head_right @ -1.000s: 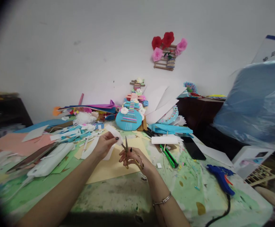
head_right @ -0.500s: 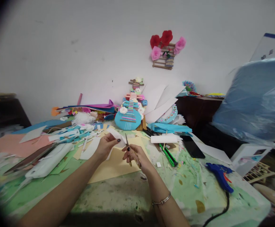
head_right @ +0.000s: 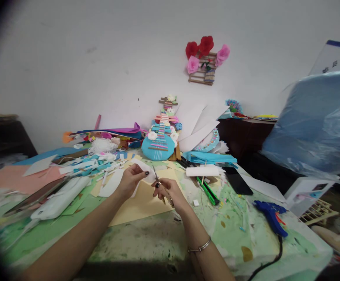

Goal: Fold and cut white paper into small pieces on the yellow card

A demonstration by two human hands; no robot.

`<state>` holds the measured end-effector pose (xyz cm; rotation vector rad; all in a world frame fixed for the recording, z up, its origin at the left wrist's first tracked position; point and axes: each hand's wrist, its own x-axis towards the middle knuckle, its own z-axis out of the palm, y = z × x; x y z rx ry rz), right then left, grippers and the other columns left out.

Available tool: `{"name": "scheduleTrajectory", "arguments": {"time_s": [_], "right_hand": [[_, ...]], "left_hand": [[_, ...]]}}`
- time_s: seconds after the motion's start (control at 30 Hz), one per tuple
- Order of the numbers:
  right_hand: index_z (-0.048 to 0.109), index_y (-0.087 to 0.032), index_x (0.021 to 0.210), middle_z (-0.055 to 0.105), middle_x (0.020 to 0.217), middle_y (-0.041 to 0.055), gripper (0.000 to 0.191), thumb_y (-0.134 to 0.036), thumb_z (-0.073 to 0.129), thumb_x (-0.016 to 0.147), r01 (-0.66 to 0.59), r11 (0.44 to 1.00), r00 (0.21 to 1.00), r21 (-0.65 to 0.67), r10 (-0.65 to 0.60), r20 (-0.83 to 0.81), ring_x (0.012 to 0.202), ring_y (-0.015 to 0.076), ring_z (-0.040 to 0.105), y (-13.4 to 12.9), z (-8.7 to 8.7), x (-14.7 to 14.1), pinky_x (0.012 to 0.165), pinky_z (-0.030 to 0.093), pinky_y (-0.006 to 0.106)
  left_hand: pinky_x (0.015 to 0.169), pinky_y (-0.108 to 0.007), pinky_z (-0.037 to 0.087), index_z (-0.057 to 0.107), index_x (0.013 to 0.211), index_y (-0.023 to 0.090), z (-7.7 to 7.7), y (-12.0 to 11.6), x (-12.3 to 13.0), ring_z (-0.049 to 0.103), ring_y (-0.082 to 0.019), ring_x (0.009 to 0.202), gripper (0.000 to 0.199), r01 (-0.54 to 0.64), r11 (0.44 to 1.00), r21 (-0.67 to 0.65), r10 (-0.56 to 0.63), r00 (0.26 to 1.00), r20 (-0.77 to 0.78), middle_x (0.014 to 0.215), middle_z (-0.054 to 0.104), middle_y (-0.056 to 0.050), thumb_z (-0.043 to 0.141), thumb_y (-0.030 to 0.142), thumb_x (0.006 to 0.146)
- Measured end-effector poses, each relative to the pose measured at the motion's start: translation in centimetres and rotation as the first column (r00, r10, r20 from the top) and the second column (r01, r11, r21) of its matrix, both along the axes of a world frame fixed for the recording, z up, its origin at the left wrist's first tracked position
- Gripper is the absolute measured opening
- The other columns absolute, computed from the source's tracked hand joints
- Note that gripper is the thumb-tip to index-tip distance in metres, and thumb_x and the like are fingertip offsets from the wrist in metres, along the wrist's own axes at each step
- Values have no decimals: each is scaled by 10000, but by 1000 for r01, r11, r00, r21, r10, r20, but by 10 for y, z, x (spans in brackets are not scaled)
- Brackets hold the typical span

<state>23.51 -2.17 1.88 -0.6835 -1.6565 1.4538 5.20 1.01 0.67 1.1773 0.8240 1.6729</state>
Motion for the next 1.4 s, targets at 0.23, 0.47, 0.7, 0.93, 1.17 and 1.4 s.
{"name": "scheduleTrajectory", "arguments": {"time_s": [0.23, 0.47, 0.7, 0.93, 1.17, 1.4], "right_hand": [[644, -99, 861, 596, 607, 33, 520, -589, 624, 687, 45, 998, 999, -41, -45, 10, 461, 74, 436, -4, 6, -1, 447, 325, 203], [658, -94, 885, 598, 607, 34, 537, -588, 636, 675, 46, 999, 999, -23, -46, 11, 463, 73, 421, -4, 6, 0, 455, 311, 210], [666, -90, 874, 566, 552, 11, 552, -600, 633, 668, 81, 997, 995, -7, -80, 52, 436, 64, 388, -1, 4, 0, 447, 295, 210], [676, -90, 859, 547, 528, 3, 568, -609, 661, 629, 89, 996, 992, -17, -87, 88, 416, 59, 380, 2, 2, 0, 422, 272, 204], [678, -92, 865, 557, 526, 2, 555, -598, 662, 637, 84, 996, 995, -37, -81, 61, 413, 57, 381, -1, 4, 1, 416, 272, 200], [675, -89, 881, 559, 530, 5, 559, -599, 651, 652, 90, 995, 995, -35, -88, 57, 413, 59, 384, 0, 3, 1, 419, 281, 202]], "left_hand": [[531, -220, 338, 497, 586, 153, 1, -1, 0, 438, -72, 499, 327, -1, 1000, -7, 1, 1000, 7, 498, 473, 71, 808, 235, 530], [533, -219, 347, 497, 570, 155, 2, -1, 0, 439, -71, 490, 329, -13, 1000, -16, 13, 1000, 0, 488, 455, 75, 810, 239, 514], [540, -220, 359, 507, 581, 153, -2, 1, -1, 450, -72, 500, 318, -26, 999, -31, 25, 1000, -16, 502, 474, 69, 806, 243, 522], [533, -225, 356, 493, 559, 155, 1, -1, 0, 458, -78, 496, 331, -19, 999, -36, 19, 1000, 5, 494, 485, 65, 808, 238, 501], [535, -222, 369, 495, 548, 153, 4, -3, 1, 451, -73, 489, 325, -22, 999, -41, 23, 1000, 17, 484, 471, 67, 807, 222, 490], [562, -226, 392, 563, 632, 160, 10, -3, -6, 498, -100, 561, 233, 7, 998, -62, -3, 997, 72, 573, 539, 27, 734, 316, 599]]}}
